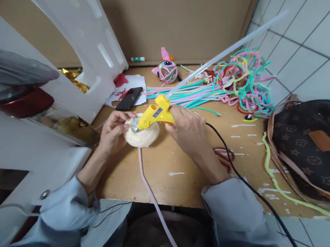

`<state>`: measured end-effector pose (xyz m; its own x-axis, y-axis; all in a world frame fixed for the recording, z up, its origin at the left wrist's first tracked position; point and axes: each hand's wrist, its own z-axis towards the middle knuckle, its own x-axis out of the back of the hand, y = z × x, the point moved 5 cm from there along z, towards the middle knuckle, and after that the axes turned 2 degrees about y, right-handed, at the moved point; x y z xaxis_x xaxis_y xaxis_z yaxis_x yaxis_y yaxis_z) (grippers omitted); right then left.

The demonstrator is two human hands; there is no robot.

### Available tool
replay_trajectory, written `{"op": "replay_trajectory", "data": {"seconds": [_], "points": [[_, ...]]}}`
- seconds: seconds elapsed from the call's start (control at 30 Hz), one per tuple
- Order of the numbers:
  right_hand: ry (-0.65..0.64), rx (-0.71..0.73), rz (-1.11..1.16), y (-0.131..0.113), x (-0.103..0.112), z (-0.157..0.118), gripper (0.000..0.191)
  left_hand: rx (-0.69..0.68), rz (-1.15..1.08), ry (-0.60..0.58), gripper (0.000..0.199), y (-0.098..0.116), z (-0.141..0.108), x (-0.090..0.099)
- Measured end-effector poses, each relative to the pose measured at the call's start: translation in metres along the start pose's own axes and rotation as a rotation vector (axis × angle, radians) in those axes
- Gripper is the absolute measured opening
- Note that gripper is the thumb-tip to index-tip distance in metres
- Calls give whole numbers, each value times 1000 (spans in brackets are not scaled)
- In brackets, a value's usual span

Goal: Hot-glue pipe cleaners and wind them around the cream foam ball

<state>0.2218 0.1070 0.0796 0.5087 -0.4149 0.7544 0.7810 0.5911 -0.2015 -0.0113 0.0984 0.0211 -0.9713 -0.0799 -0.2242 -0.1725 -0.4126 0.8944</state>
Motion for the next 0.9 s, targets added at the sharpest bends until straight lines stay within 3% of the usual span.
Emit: {"op": "replay_trajectory", "data": {"seconds": [0.3, 0.57, 0.73, 0.83, 0.9], "points": [[-14, -63, 7, 1, -4, -1, 18, 4, 27, 1, 25, -1, 0, 1], [-98, -307, 143, 13, -19, -1, 28, 6, 18, 9, 26, -4, 1, 2], [-88, -453, 237, 43, -20, -7, 32, 10, 5, 13, 26, -5, 2, 2], [-94, -519, 146, 72, -19, -27, 28, -10, 0, 1, 26, -4, 2, 2], [-73, -485, 40, 88, -19, -45, 27, -17, 10, -14, 25, -5, 2, 1]]}}
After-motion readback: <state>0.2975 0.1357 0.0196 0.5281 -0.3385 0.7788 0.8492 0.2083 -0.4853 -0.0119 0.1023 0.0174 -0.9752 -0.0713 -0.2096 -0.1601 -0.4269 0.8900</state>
